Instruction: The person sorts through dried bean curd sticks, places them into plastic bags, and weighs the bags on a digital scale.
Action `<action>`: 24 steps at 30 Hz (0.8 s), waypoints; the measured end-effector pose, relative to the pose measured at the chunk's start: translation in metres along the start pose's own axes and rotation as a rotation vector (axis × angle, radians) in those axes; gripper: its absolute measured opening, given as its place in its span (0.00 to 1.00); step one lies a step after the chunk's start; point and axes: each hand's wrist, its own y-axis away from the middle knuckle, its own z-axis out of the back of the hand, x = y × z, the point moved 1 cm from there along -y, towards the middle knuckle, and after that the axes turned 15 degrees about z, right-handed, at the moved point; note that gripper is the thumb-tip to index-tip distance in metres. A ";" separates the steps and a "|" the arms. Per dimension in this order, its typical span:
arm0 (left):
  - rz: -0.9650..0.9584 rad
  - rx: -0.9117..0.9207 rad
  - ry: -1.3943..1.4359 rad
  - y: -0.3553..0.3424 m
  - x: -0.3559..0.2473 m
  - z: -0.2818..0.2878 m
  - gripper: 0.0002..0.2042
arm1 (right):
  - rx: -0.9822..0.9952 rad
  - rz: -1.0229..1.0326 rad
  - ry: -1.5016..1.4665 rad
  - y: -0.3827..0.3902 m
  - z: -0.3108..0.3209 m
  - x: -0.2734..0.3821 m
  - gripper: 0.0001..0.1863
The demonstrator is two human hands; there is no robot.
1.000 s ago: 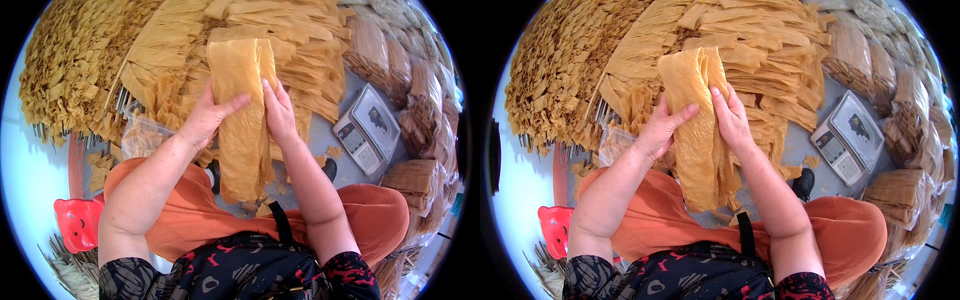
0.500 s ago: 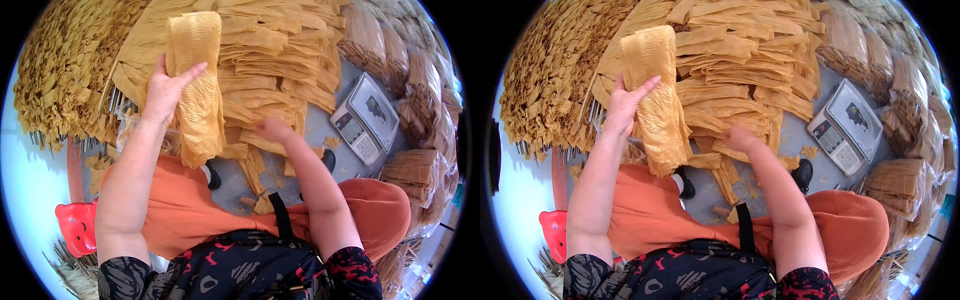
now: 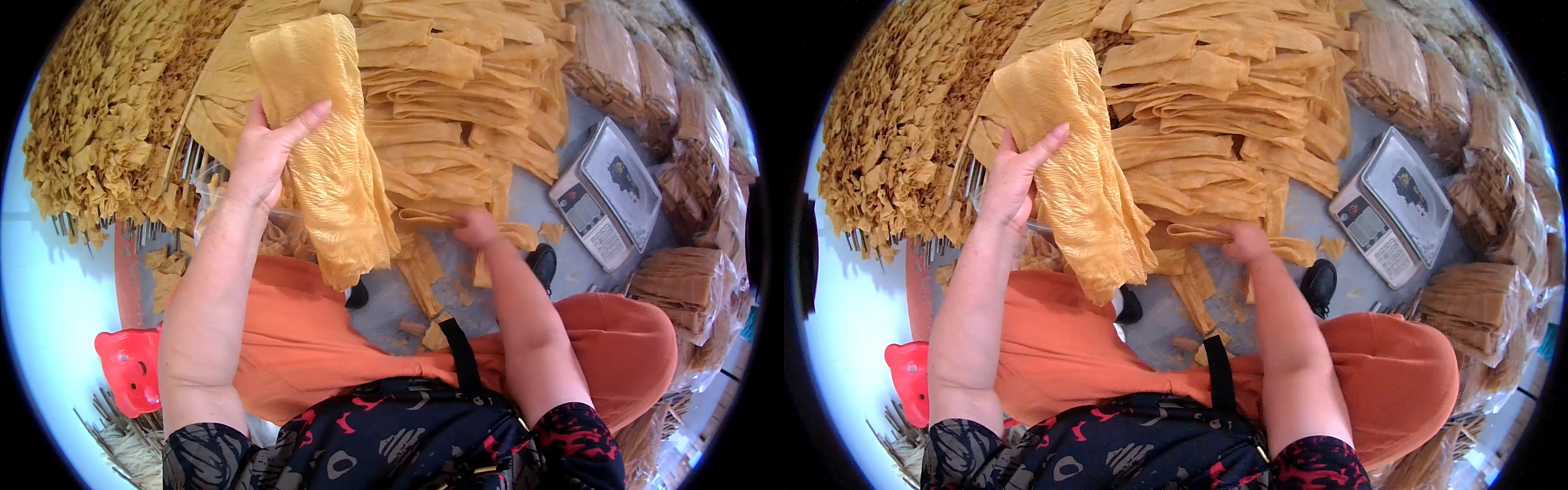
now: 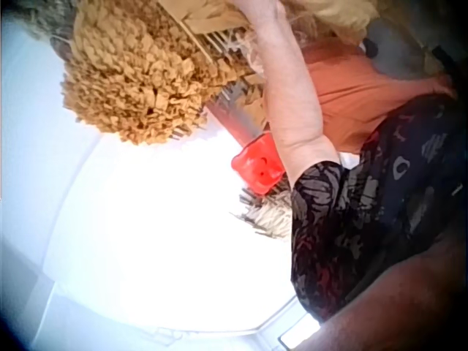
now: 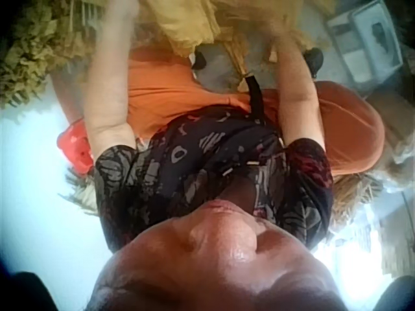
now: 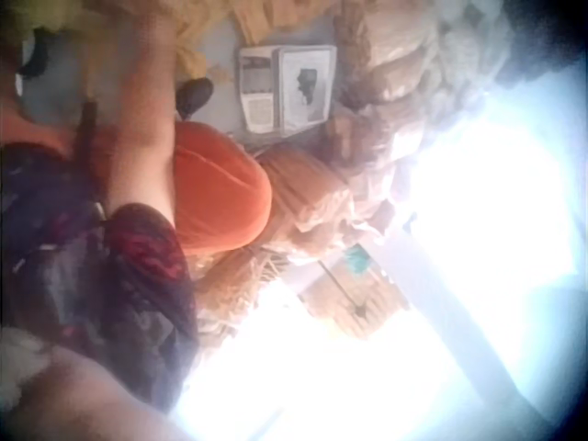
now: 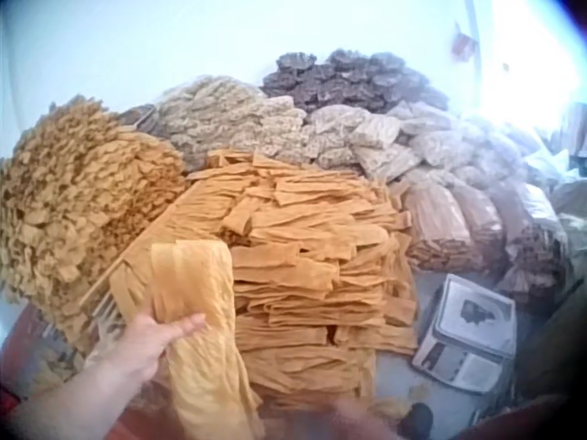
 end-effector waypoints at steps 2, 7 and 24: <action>0.034 -0.028 0.021 0.003 -0.002 0.002 0.35 | 0.110 -0.147 -0.548 -0.001 0.042 0.000 0.28; 0.190 0.099 0.169 0.013 -0.001 -0.016 0.32 | -0.309 0.139 -1.245 -0.013 0.131 0.044 0.35; -0.051 0.260 0.481 0.029 -0.024 -0.070 0.41 | -0.539 0.320 -1.352 -0.010 0.226 0.203 0.36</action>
